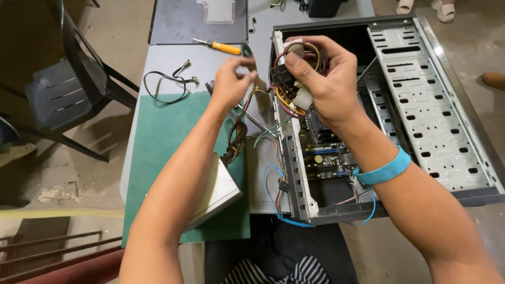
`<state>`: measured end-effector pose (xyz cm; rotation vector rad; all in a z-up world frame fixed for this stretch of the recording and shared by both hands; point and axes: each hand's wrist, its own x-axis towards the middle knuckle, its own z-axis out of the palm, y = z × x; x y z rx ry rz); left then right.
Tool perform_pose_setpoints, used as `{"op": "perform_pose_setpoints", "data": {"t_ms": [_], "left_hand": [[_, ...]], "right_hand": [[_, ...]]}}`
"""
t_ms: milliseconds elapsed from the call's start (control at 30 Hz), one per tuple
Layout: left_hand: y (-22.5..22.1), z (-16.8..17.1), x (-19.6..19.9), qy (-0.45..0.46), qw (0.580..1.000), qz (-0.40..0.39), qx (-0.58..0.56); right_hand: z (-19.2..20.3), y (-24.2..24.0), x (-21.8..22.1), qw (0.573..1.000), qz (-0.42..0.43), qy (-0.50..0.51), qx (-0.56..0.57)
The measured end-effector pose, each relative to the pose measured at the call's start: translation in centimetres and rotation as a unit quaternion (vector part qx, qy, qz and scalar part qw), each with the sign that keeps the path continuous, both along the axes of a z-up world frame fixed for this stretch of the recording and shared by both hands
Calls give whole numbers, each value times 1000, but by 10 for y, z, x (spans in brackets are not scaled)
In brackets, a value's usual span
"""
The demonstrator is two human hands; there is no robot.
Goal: Cleaning the interior of a computer case and organizing the power supply unit cables for installation.
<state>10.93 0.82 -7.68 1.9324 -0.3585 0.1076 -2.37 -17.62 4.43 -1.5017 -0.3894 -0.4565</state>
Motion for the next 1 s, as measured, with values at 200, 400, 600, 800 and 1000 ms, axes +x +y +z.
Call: {"op": "perform_pose_setpoints", "data": {"t_ms": [200, 400, 600, 800, 1000], "left_hand": [[1, -5, 6, 55, 987, -56, 138], [35, 85, -59, 27, 963, -49, 263], [67, 114, -154, 211, 857, -15, 471], [64, 64, -107, 274, 780, -293, 480], [74, 35, -107, 375, 875, -210, 225]], "right_hand": [[-4, -2, 5, 1000, -12, -1, -15], [-11, -14, 19, 999, -32, 13, 8], [18, -8, -2, 999, 14, -26, 21], [40, 7, -44, 983, 88, -17, -162], [35, 2, -76, 994, 13, 29, -108]]}}
